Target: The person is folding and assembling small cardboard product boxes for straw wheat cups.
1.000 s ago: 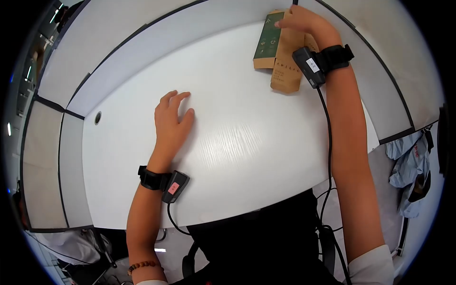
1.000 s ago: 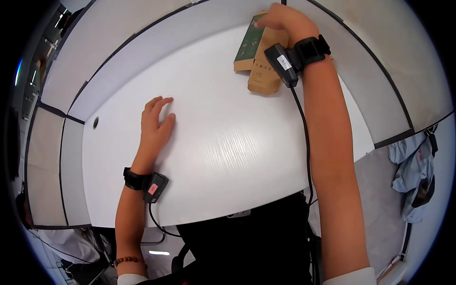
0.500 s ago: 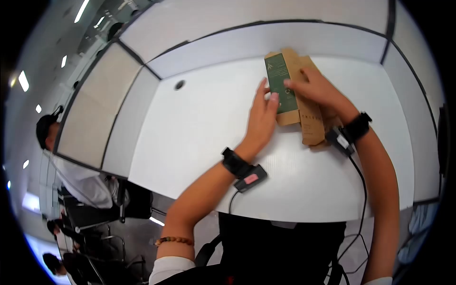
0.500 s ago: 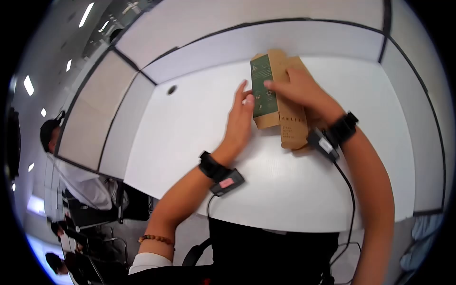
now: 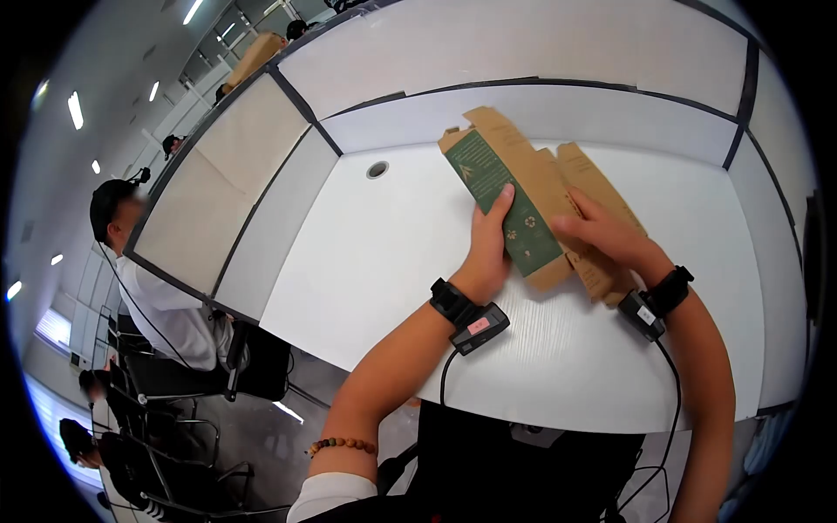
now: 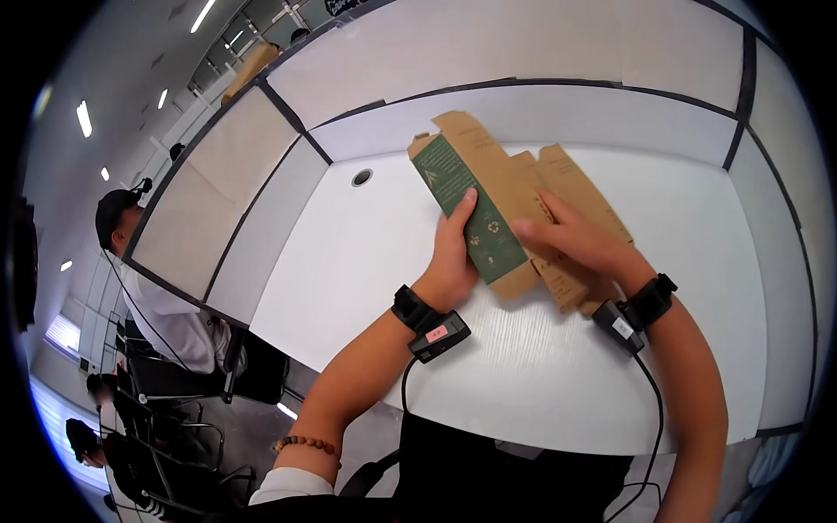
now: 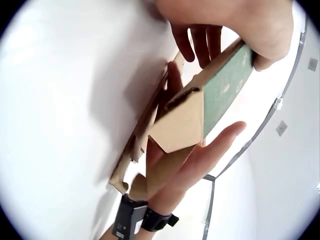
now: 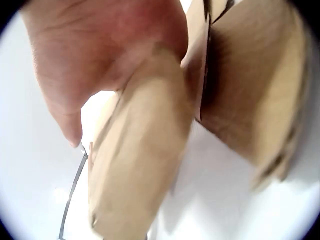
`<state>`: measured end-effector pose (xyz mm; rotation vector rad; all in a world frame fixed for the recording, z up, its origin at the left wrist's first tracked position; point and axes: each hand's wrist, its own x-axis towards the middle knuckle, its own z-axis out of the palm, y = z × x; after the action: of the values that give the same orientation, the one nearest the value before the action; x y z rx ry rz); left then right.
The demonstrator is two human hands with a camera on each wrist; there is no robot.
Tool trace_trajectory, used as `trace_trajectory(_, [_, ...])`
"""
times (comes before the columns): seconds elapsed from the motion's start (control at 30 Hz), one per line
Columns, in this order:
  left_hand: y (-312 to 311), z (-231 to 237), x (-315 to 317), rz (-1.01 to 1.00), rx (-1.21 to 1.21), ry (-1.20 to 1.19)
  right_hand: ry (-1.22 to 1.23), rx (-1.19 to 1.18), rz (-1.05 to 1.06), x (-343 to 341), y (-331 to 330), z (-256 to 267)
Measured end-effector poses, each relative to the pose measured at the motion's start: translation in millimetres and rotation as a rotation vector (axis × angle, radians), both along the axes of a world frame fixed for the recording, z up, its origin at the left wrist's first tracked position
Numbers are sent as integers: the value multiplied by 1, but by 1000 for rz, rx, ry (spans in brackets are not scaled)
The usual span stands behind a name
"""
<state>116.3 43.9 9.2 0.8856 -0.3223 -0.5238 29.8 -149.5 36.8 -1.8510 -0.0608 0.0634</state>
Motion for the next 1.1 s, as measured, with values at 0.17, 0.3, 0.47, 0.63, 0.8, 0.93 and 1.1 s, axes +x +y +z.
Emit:
trace_trajectory(0.17, [6,-3,13,149,105,-184,19,-624,-322,-3,-53,17])
trace_trajectory(0.3, [2,5,5,239,144,-455,-79,-464,-456,-5,-40,29])
trace_trajectory(0.47, [4,-7,-2,160,565,-1117,-580,14,-1,-18,13,55])
trace_trajectory(0.63, [1,18,-23,166,98,-746,-875,-103,-34,-22,62,16])
trace_trajectory(0.8, [0,-5,1,494,442,-1311,-966,-672,-337,2,27,-19])
trace_trajectory(0.93, [1,-3,-5,238,438,-1246,-768,-622,-459,4,7,-34])
trace_trajectory(1.1, [3,0,-8,57,437,-1014,-422,-384,-151,0,2,-44])
